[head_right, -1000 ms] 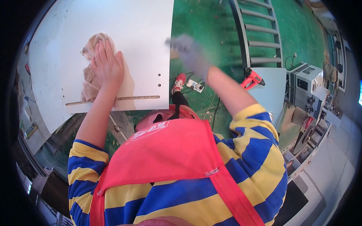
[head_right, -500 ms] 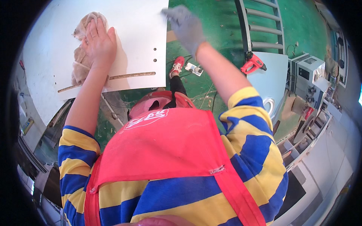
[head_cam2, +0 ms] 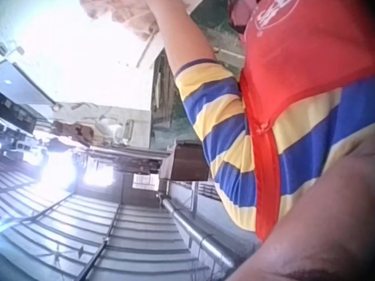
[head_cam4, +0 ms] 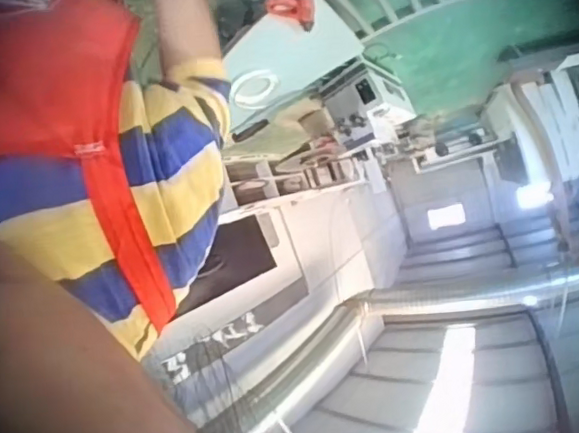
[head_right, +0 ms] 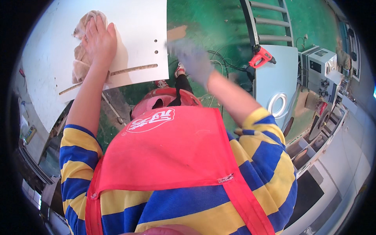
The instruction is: The person applies edge banding to a white board using a heat gun and a utility knife, then wipes the surface with a cloth. The person works on a single board, heating the edge, trimming excess, and cleaning the surface.
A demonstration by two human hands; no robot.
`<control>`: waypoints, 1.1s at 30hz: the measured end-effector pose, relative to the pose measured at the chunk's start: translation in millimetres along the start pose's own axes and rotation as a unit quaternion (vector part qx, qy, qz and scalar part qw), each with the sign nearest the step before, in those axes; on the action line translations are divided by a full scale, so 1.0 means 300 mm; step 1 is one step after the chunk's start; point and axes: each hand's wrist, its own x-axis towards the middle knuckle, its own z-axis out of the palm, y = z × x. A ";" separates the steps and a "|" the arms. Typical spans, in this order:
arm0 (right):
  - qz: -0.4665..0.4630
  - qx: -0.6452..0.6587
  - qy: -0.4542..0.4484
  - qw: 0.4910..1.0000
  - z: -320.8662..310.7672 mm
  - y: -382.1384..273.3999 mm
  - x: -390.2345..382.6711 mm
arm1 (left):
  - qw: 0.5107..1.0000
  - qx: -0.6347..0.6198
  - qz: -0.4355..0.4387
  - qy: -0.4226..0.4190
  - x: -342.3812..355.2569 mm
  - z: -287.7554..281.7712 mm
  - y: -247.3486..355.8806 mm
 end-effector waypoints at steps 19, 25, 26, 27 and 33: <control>0.063 0.130 0.005 0.989 0.026 -0.103 -0.087 | 1.000 -0.007 0.009 0.022 0.026 0.071 -0.041; 0.066 0.150 -0.075 0.984 -0.047 -0.248 -0.197 | 0.999 0.007 0.009 0.032 0.024 0.070 -0.051; 0.110 0.122 0.000 0.986 -0.081 -0.225 -0.096 | 0.999 0.019 0.011 0.025 0.018 0.050 -0.036; 0.165 0.200 0.018 0.966 -0.112 -0.217 0.016 | 0.999 0.029 0.019 0.020 0.022 0.021 -0.018; 0.253 0.362 0.124 0.889 0.202 -0.078 0.543 | 0.939 -0.333 -0.018 0.088 0.026 -0.071 -0.034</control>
